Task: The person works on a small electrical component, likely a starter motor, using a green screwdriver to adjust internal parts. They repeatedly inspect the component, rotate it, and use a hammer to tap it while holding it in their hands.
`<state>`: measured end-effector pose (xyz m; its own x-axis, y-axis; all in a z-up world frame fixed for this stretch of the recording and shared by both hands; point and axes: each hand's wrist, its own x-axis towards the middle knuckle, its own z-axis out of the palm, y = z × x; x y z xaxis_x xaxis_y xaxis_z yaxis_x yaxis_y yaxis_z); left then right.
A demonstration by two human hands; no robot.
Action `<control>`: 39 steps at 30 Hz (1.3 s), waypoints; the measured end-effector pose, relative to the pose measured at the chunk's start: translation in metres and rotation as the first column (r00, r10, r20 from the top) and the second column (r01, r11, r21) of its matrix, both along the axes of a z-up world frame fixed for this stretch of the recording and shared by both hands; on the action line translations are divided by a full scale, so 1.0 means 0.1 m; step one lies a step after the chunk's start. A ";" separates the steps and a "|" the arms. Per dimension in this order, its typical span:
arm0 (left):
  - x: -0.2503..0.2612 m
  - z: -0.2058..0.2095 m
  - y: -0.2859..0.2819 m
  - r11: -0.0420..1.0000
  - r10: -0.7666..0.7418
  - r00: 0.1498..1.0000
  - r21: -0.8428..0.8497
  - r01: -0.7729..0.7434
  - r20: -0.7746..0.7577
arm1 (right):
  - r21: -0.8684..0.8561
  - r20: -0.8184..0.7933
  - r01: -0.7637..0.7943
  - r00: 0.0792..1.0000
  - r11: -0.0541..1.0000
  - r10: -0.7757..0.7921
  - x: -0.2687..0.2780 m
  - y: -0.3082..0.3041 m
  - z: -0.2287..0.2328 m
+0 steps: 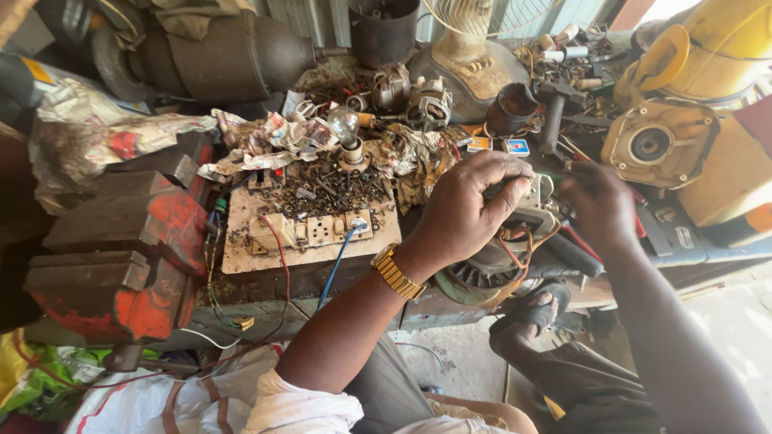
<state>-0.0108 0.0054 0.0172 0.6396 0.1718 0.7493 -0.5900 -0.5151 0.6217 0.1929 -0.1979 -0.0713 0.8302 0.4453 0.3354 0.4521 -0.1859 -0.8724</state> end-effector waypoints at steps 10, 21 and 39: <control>0.04 -0.21 0.05 0.992 -0.119 0.991 0.052 0.116 0.065 | -0.902 0.268 0.223 0.961 0.370 0.073 0.78 0.16 -0.34; 0.03 -0.27 0.03 0.998 -0.052 0.994 0.032 0.049 0.099 | -0.972 0.049 0.015 0.989 0.236 0.140 1.50 0.14 -0.75; -0.03 -0.13 -0.05 0.999 0.027 0.999 -0.021 -0.028 -0.044 | -0.514 -0.007 -0.324 0.927 0.794 0.374 -0.50 -0.03 1.52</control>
<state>-0.0141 0.0002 0.0039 0.6668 0.2054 0.7164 -0.5478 -0.5167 0.6580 0.1429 -0.2007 0.0812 0.5631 0.8247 0.0527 0.6421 -0.3965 -0.6562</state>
